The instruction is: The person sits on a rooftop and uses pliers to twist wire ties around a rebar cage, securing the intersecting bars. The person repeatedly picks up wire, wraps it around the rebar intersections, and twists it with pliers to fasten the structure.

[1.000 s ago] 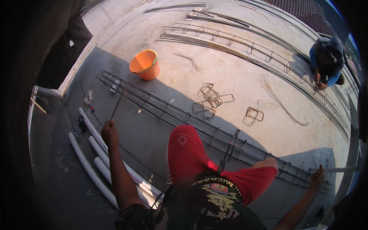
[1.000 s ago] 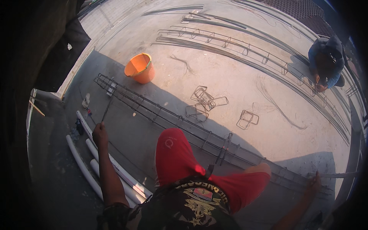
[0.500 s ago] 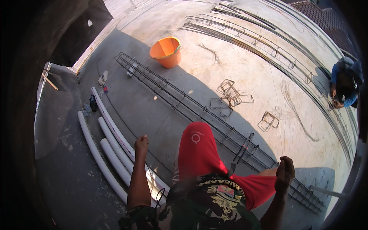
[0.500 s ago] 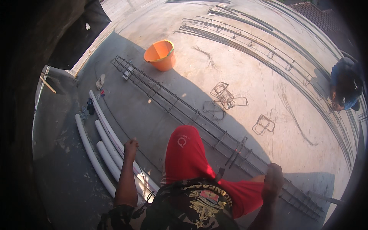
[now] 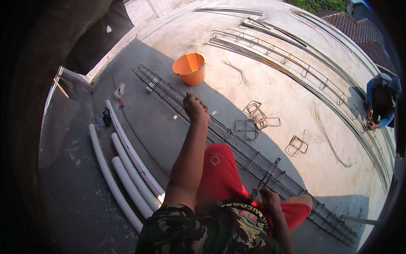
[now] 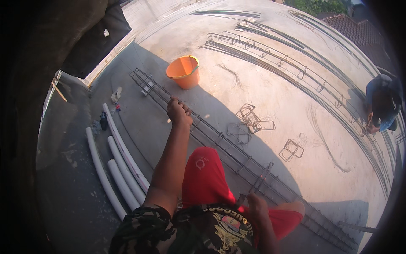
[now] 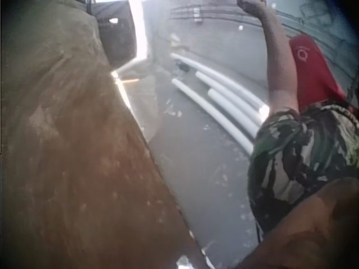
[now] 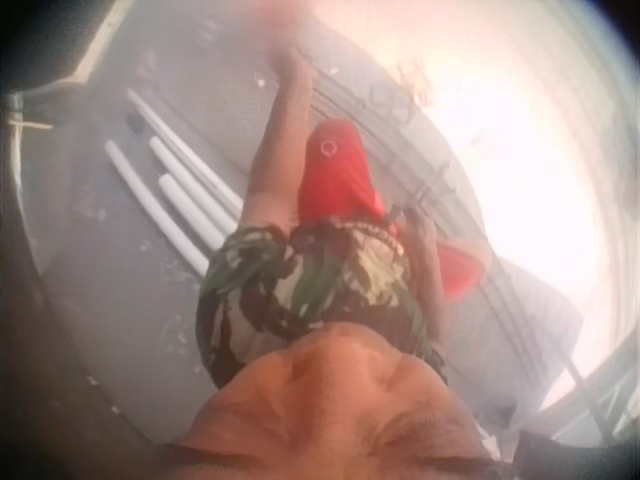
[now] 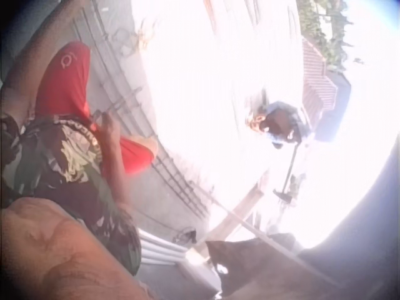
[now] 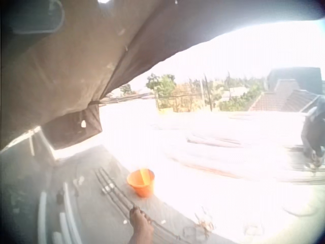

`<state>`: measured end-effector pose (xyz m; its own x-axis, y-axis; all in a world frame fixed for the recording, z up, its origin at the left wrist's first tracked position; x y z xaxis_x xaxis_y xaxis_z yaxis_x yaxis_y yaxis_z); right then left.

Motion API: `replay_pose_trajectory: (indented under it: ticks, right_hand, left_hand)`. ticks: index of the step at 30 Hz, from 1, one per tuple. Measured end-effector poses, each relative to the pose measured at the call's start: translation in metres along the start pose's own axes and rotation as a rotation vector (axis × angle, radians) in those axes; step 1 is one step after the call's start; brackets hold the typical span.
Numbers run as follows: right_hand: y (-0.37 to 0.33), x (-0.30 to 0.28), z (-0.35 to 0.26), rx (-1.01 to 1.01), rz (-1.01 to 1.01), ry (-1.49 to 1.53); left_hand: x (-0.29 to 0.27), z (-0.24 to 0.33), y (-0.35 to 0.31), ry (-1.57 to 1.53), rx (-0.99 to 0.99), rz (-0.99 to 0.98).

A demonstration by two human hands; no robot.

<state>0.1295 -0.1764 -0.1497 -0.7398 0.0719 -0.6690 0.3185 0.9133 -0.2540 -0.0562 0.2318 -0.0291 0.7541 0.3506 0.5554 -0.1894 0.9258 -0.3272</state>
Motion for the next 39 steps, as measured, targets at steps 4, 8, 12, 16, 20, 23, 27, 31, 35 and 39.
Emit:
replay_pose_trajectory:
  ticks: [4,8,12,16,20,23,27,31,35,39]
  right_hand:
    - [0.002,-0.011,0.022,0.023,0.075,-0.080]
    - [0.008,-0.008,0.040,0.006,0.045,-0.181]
    - [0.015,0.011,0.072,0.077,-0.007,-0.285]
    - [0.019,0.037,0.107,0.202,-0.124,-0.433]
    - [0.024,0.025,0.117,0.249,-0.097,-0.397]
    - [0.043,-0.060,0.049,0.089,0.117,-0.319]
    - [0.048,-0.194,-0.127,-0.212,0.428,0.152]
    - [0.027,-0.249,-0.192,-0.453,0.665,0.240]
    - [0.028,-0.245,-0.162,-0.346,0.671,0.277]
    - [0.027,-0.236,-0.144,-0.270,0.627,0.408]
  left_hand:
    - [0.015,0.062,0.020,0.049,0.269,0.071]
    - [0.028,0.116,0.039,0.106,0.586,0.057]
    - [0.056,0.135,0.037,0.137,0.609,-0.121]
    - [0.090,0.146,-0.004,0.006,0.406,-0.355]
    - [0.121,0.125,-0.059,-0.012,0.282,-0.605]
    - [0.143,0.081,-0.121,0.031,0.087,-0.884]
    - [0.131,-0.008,-0.218,0.337,-0.116,-1.148]
    - [0.124,-0.047,-0.301,0.641,0.409,-1.510]
    - [0.114,-0.080,-0.316,0.678,0.221,-1.578]
    - [0.110,-0.082,-0.319,0.769,0.360,-1.638]
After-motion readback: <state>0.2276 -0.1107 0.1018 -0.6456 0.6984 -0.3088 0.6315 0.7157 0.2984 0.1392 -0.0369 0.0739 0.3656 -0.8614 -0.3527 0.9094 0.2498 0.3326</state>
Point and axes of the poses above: each hand's wrist, its own y-axis towards the middle knuckle, its own x-axis out of the palm, z = x × y, the point moved 9 cm from there along y, towards the middle knuckle, and after that the axes turned 7 degrees about -y, right-handed, at the moved point
